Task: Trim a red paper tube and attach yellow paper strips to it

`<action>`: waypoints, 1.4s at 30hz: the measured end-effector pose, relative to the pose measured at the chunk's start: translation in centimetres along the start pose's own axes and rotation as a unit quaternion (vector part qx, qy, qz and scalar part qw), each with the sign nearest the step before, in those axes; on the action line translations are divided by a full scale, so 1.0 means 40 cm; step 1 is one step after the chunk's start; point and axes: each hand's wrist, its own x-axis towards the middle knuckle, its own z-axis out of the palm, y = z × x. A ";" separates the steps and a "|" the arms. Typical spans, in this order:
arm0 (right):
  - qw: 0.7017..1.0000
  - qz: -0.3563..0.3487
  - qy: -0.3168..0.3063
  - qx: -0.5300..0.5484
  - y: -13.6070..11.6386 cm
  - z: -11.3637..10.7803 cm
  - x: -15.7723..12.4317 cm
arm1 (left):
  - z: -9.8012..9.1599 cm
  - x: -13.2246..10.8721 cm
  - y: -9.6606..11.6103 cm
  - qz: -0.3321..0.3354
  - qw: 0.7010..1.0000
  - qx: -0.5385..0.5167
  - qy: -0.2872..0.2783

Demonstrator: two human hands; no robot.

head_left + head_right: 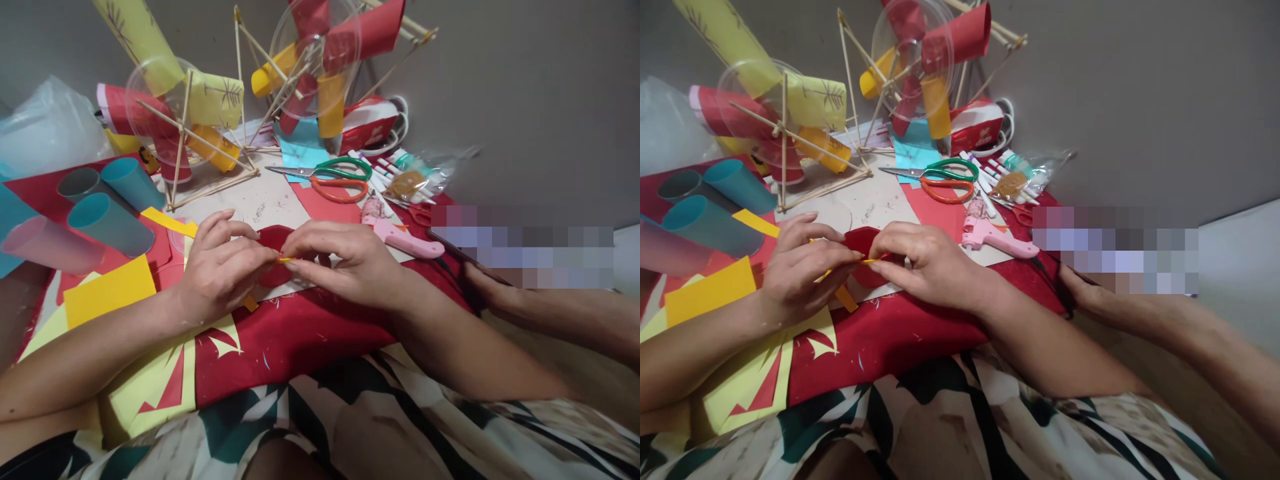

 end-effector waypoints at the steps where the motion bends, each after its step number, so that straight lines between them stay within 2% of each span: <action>1: 1.000 0.002 -0.008 -0.004 0.000 -0.001 -0.001 | -0.002 0.000 0.002 -0.003 1.000 -0.006 -0.003; 7: 0.998 0.018 -0.056 -0.035 -0.005 -0.009 -0.002 | -0.014 0.010 -0.001 -0.050 0.996 -0.060 -0.032; 16: 0.997 0.016 -0.074 -0.024 -0.004 -0.018 0.003 | -0.022 0.012 -0.016 -0.040 0.994 -0.082 -0.065; 21: 0.995 0.031 -0.097 -0.001 -0.005 -0.024 0.003 | -0.031 0.016 -0.030 -0.029 0.989 -0.095 -0.107; 29: 0.997 0.014 -0.072 0.015 0.010 -0.030 0.004 | -0.015 0.013 -0.056 -0.001 0.996 -0.066 -0.063; 31: 0.999 0.006 -0.038 0.022 0.015 -0.022 0.002 | -0.013 0.014 -0.053 -0.001 0.997 -0.062 -0.049; 35: 0.998 -0.054 0.034 0.024 0.017 0.000 -0.004 | -0.013 0.016 -0.039 0.015 0.999 -0.039 -0.033; 38: 0.998 -0.052 0.020 0.004 0.012 0.006 -0.006 | -0.014 0.016 -0.028 0.034 0.998 -0.041 -0.017; 42: 0.999 -0.040 -0.022 0.010 0.008 -0.005 -0.005 | -0.017 0.018 -0.027 0.038 0.997 -0.060 -0.031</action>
